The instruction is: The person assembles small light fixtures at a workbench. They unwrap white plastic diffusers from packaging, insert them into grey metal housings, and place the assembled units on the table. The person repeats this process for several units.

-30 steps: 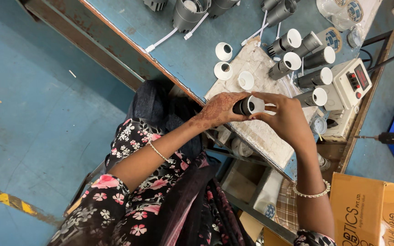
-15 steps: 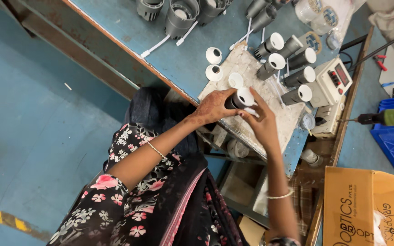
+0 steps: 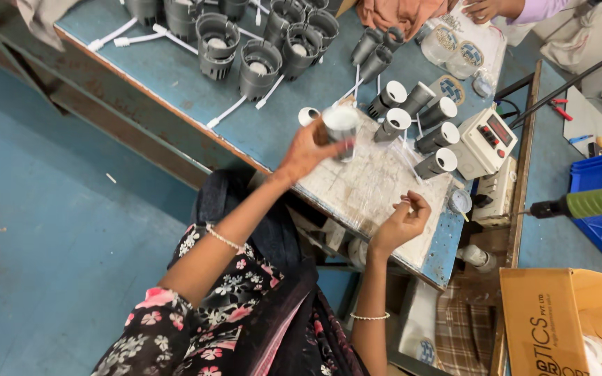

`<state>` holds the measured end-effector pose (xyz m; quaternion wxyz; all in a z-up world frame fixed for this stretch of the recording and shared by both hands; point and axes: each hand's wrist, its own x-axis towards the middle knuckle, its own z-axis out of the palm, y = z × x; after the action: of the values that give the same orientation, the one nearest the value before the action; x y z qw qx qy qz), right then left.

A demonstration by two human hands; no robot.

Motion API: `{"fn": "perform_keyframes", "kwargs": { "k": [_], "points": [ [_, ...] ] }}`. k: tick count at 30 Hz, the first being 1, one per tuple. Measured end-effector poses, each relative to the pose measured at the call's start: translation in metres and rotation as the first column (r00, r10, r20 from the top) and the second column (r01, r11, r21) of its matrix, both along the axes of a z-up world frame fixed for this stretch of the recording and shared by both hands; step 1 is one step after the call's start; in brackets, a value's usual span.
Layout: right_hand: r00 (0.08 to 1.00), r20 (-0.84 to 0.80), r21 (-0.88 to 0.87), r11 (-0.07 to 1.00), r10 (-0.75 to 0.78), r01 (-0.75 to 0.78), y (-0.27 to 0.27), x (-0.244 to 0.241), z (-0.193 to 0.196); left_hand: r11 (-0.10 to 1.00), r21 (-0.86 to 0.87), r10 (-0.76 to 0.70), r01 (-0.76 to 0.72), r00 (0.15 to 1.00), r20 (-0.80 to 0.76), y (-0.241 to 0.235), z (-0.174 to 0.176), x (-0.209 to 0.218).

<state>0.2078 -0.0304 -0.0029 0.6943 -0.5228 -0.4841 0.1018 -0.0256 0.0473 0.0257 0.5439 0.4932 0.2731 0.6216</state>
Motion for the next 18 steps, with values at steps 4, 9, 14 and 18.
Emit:
{"fn": "perform_keyframes", "kwargs": {
  "k": [4, 9, 14, 18],
  "points": [
    [0.983, 0.15, -0.198, 0.978, 0.102, -0.072, 0.021, 0.009, -0.012, 0.909, 0.177, 0.411, -0.377, 0.881, -0.234, 0.064, 0.022, -0.002],
    [0.975, 0.197, -0.313, 0.949, 0.102, -0.036, 0.031, 0.002, -0.014, 0.76, 0.421, 0.633, -0.495, 0.711, -0.307, 0.145, 0.002, 0.026],
    [0.968, 0.182, -0.381, 0.92, 0.172, -0.092, 0.028, -0.006, 0.001, 0.786, 0.396, 0.614, -0.475, 0.68, -0.401, 0.197, -0.038, 0.051],
    [0.731, 0.62, -0.242, 0.956, 0.285, -0.167, 0.029, -0.02, 0.021, 0.842, 0.282, 0.533, -0.46, 0.63, -0.566, 0.197, -0.03, 0.045]
  ]
}}
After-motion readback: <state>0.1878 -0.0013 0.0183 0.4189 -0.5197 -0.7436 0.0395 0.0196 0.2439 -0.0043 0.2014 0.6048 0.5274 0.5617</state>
